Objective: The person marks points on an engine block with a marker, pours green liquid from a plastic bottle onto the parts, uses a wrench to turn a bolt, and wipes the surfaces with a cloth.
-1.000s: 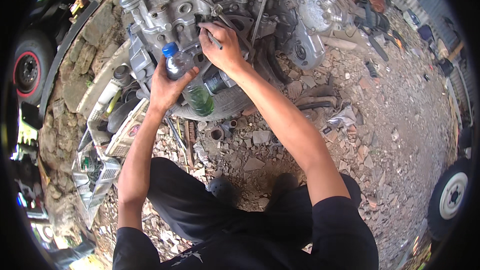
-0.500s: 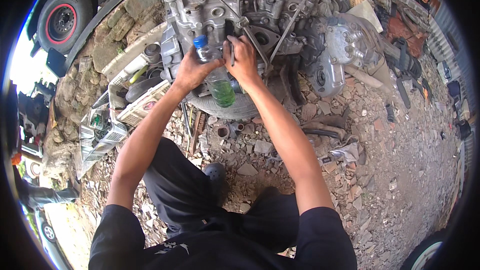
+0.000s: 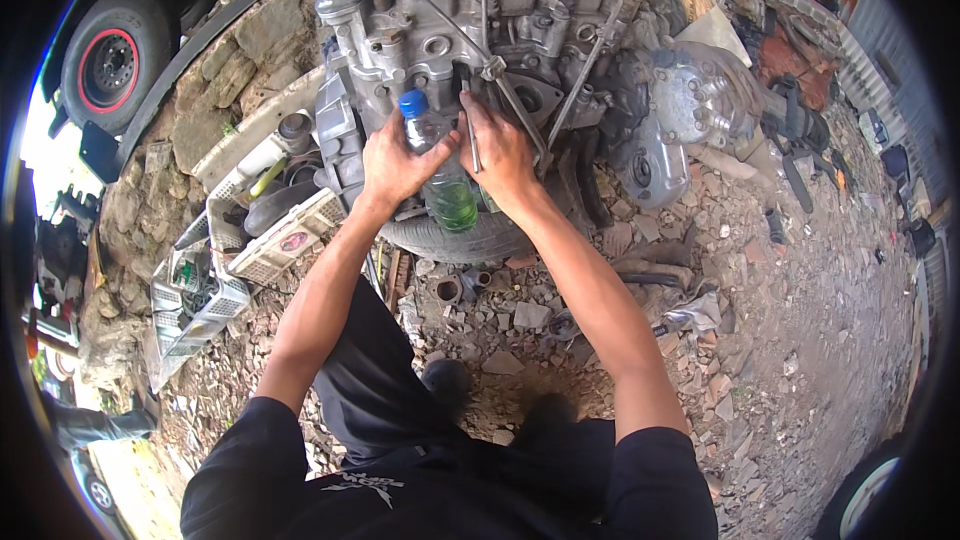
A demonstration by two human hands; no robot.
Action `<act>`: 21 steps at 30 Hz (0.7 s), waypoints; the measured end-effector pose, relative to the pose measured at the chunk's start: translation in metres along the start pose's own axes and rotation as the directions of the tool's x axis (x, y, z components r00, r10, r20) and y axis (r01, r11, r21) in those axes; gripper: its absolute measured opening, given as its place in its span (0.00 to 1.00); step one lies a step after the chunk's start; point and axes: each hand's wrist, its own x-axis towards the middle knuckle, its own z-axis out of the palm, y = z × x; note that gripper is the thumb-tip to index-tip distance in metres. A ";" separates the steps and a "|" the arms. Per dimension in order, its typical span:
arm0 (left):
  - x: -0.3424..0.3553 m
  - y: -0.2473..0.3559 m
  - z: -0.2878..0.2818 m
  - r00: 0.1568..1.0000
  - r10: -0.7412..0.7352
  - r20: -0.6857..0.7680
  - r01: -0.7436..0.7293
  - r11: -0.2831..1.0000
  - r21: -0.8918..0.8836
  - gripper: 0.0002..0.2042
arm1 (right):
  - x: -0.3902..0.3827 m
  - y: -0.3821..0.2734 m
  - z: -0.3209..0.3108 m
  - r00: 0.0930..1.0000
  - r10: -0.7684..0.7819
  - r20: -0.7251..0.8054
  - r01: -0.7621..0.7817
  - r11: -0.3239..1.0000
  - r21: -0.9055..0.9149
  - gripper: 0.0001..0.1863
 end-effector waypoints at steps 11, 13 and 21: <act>-0.014 -0.010 -0.001 0.997 0.063 -0.054 -0.063 0.998 0.010 0.32 | -0.001 -0.001 0.010 0.980 0.196 0.037 -0.196 0.980 0.019 0.13; -0.016 -0.008 -0.008 0.998 0.050 -0.050 -0.049 0.999 0.023 0.31 | 0.004 -0.011 0.008 0.984 0.178 0.010 -0.178 0.984 0.029 0.13; -0.017 -0.002 -0.008 0.999 0.010 -0.032 -0.010 1.000 -0.010 0.31 | 0.010 -0.006 0.003 0.995 0.100 0.030 -0.101 0.993 0.053 0.14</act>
